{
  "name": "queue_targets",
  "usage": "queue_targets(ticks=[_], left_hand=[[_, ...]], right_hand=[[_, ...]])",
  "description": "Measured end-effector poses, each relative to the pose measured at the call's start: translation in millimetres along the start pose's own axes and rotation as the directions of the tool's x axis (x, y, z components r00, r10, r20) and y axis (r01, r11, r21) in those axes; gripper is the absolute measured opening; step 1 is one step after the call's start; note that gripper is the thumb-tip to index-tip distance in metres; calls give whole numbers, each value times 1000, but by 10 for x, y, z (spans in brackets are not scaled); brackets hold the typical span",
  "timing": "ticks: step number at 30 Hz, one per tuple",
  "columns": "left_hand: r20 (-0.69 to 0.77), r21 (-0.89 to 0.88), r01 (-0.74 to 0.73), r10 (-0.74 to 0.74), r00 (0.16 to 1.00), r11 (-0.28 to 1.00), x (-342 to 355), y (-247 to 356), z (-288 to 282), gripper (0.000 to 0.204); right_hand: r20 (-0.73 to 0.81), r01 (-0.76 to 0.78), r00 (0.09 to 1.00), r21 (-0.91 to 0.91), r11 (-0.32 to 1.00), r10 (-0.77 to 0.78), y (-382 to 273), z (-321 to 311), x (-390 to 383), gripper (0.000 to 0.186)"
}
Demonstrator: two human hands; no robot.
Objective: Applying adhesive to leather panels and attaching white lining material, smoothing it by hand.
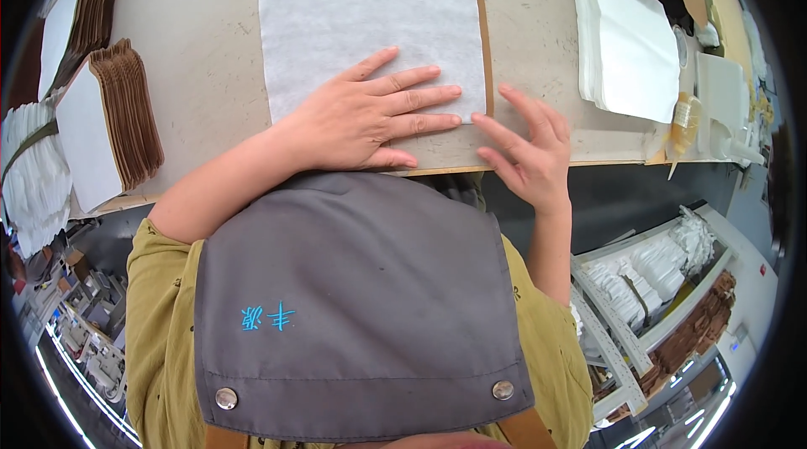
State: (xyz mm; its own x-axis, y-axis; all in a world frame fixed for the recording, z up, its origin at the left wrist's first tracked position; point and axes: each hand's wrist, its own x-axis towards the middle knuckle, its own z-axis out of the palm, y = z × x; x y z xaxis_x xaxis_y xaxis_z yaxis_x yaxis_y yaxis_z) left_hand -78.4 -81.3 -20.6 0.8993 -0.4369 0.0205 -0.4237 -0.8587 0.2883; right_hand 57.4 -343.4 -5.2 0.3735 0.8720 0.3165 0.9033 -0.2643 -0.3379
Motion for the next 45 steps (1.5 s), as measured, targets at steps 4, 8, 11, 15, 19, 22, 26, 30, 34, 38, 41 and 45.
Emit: queue_targets(ticks=[4,8,11,15,19,22,26,30,34,38,41,45], left_hand=[[16,2,-20,20,1000,1000,24,-27,-14,70],[19,-214,-15,20,1000,977,43,-101,-152,75],[32,-37,-6,8,999,999,173,-346,-192,80],[1,129,-28,28,1000,991,403,-745,-193,81],[-16,144,-52,54,998,988,599,-969,-201,80],[-32,160,-72,78,996,985,695,-1068,-207,79],[-41,127,-80,86,995,989,761,-1136,-238,77],[-96,158,-75,91,991,985,804,-1227,-212,70],[-249,99,-29,53,967,995,737,-1259,-294,67],[-405,-38,124,-129,905,992,305,-1153,-436,66],[-406,-245,296,-375,833,923,-315,-930,-551,61],[-365,-280,480,-555,748,831,-1197,-486,-377,48]], right_hand=[[29,0,1000,-37,999,1,29,44,-33,37],[33,24,999,-50,998,-22,19,18,-8,35],[43,29,999,-34,999,-28,43,35,-24,35],[60,37,998,-44,998,-34,49,39,-39,34],[72,39,997,-40,998,-36,50,20,-15,33],[83,44,996,-42,998,-41,56,5,7,33],[94,37,995,-30,999,-34,53,-3,20,36],[98,8,995,64,998,-14,108,33,-21,46],[196,-98,979,174,980,63,135,-27,-114,61],[-27,-296,914,636,713,404,181,48,-260,81],[-68,-283,930,493,823,361,149,57,-105,87],[-8,-142,989,196,970,146,-118,111,337,90]])
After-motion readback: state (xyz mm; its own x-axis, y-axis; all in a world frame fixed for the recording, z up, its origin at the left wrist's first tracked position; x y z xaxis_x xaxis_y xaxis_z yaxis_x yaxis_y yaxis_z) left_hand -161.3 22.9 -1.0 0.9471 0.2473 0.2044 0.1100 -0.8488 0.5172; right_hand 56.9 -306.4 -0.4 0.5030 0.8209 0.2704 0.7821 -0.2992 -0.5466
